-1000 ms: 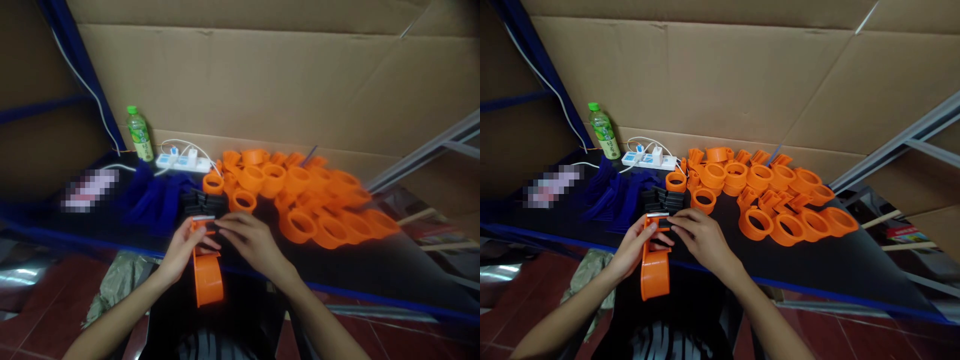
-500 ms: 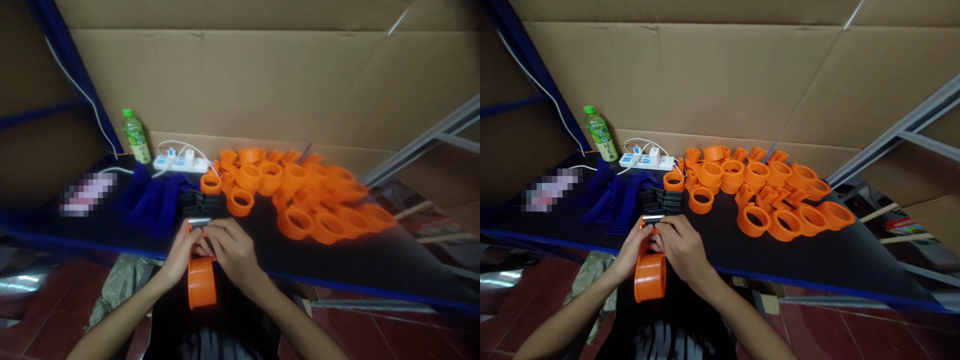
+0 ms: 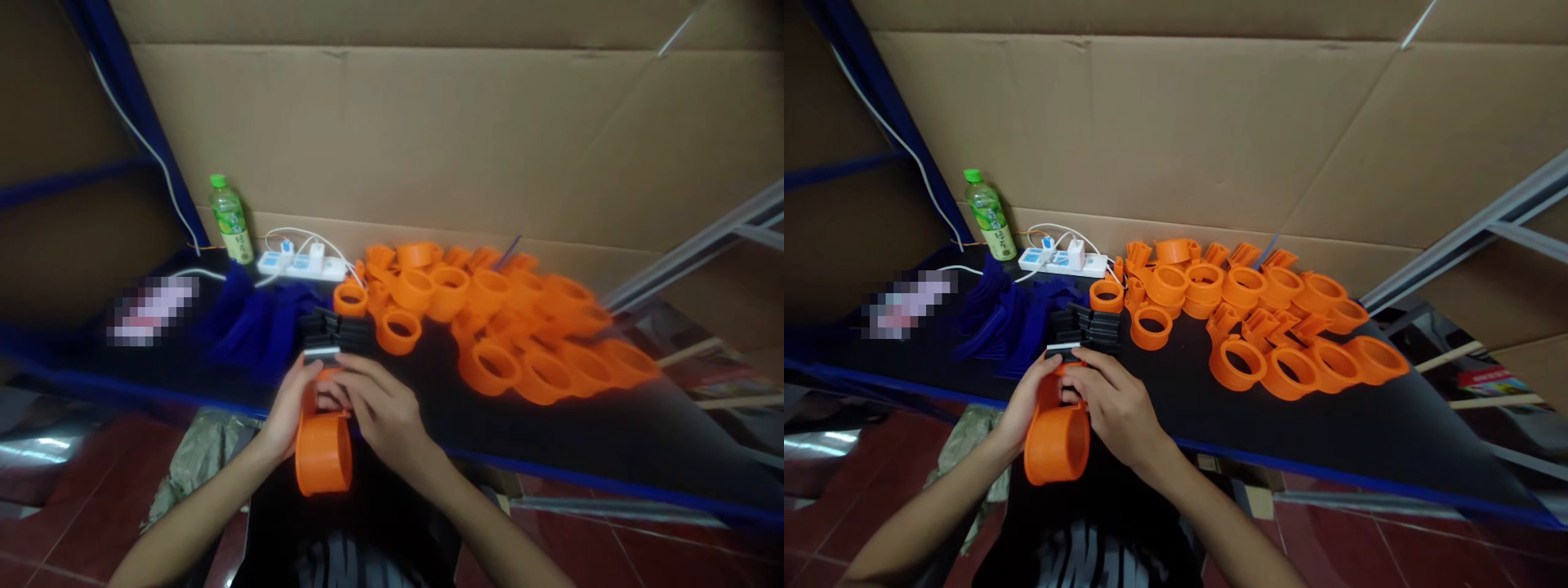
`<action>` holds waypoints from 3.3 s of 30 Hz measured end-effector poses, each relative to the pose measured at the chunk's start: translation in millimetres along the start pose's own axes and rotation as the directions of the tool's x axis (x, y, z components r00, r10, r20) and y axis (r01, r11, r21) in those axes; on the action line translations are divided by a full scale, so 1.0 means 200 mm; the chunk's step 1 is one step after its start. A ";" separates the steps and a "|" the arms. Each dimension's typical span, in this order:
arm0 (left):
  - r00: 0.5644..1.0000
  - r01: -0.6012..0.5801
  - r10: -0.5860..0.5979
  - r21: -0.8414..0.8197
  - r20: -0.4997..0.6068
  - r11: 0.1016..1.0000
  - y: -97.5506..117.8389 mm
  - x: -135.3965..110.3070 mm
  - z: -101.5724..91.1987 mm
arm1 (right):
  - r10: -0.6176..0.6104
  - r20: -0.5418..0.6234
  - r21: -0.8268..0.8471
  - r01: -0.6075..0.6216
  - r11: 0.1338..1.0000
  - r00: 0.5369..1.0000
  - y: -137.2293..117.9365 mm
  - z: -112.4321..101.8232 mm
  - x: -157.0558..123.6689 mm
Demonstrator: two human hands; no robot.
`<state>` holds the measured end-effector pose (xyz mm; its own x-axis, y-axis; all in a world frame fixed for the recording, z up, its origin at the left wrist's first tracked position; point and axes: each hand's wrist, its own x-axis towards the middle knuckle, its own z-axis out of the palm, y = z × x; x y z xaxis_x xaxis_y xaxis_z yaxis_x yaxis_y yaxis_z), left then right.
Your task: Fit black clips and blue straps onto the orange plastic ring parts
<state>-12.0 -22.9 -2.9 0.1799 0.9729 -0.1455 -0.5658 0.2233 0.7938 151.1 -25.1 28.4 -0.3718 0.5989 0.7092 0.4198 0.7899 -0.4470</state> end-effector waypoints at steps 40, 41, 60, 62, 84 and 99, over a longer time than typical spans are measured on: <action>1.000 0.022 -0.022 0.037 0.004 0.999 0.02 0.00 0.00 | 0.132 0.812 -0.339 0.276 0.899 0.568 0.42 0.44 1.11; 1.000 0.021 -0.021 0.038 0.004 0.999 0.02 0.01 0.00 | 0.127 0.810 -0.338 0.278 0.899 0.573 0.42 0.43 1.11; 0.998 0.004 -0.006 -0.037 -0.056 0.999 0.03 0.02 0.01 | 0.104 0.486 0.336 -0.295 0.894 0.868 0.25 -0.14 0.54; 0.999 0.002 -0.004 -0.043 -0.052 0.999 0.03 0.02 0.02 | 0.147 0.482 0.341 -0.339 0.877 0.864 0.21 -0.19 0.40; 0.999 0.004 -0.004 -0.011 -0.054 1.000 0.03 0.01 0.03 | 0.381 0.248 0.167 -0.426 0.889 0.891 0.13 -0.04 0.15; 0.991 0.136 -0.135 -0.086 0.021 0.987 0.06 0.04 -0.02 | 0.368 0.202 0.161 -0.402 0.901 0.908 0.15 0.00 0.10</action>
<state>-19.5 -12.4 2.9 0.2716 0.9324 -0.2384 -0.6030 0.3580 0.7129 155.9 11.6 28.7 -0.3504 0.8609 0.3689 0.3941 0.4928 -0.7758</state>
